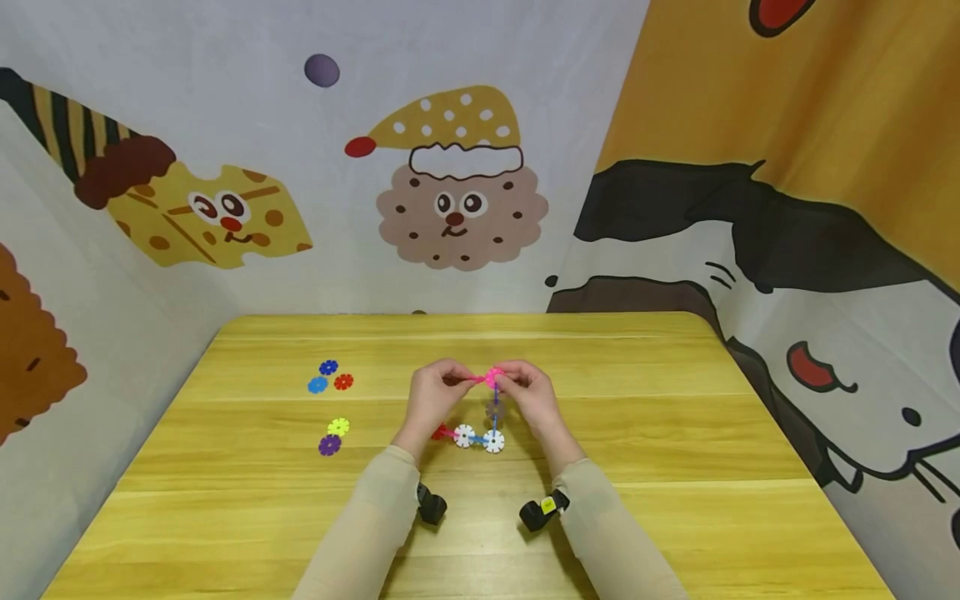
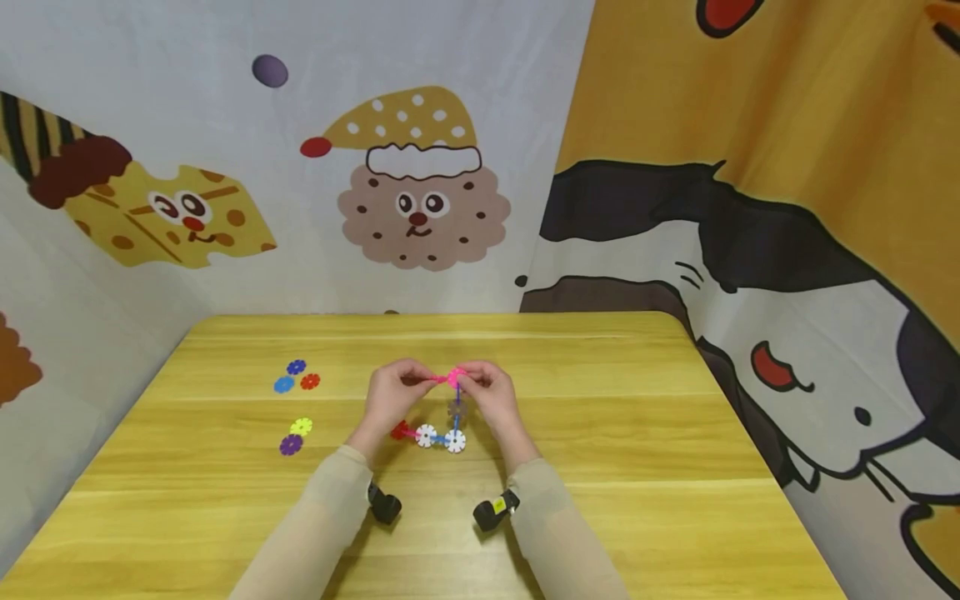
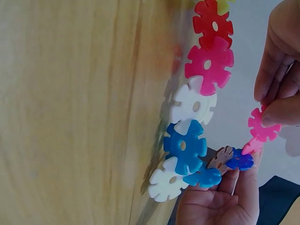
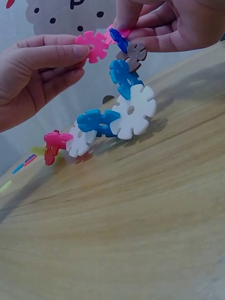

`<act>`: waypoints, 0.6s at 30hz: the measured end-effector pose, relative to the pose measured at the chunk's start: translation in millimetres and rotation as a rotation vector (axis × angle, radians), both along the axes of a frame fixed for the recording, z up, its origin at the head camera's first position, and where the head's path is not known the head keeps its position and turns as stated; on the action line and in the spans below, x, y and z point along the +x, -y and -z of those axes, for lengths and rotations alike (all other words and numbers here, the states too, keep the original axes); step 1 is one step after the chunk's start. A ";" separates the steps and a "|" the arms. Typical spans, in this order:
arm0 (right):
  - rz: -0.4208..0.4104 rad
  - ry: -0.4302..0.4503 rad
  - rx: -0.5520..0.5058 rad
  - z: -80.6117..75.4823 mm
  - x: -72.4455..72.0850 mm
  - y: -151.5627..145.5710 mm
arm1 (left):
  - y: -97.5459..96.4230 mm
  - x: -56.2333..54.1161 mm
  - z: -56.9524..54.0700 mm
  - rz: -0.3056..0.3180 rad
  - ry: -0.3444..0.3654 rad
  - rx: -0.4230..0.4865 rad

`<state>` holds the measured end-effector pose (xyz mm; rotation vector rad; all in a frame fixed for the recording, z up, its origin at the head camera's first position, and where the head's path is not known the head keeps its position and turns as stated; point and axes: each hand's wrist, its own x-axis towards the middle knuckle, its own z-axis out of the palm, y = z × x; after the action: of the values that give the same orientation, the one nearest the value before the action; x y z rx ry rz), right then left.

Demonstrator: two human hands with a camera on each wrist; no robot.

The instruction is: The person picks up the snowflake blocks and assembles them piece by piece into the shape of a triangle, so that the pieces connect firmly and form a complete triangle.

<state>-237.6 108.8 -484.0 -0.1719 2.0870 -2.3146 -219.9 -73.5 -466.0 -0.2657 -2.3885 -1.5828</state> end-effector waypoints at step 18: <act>0.081 -0.019 0.067 1.7 1.1 5.5 | -5.6 -2.1 2.2 0.005 -0.021 0.026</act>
<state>-236.5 103.4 -485.7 -0.1107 2.2176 -2.2904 -222.1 -67.8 -468.2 -0.2823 -2.3515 -1.6049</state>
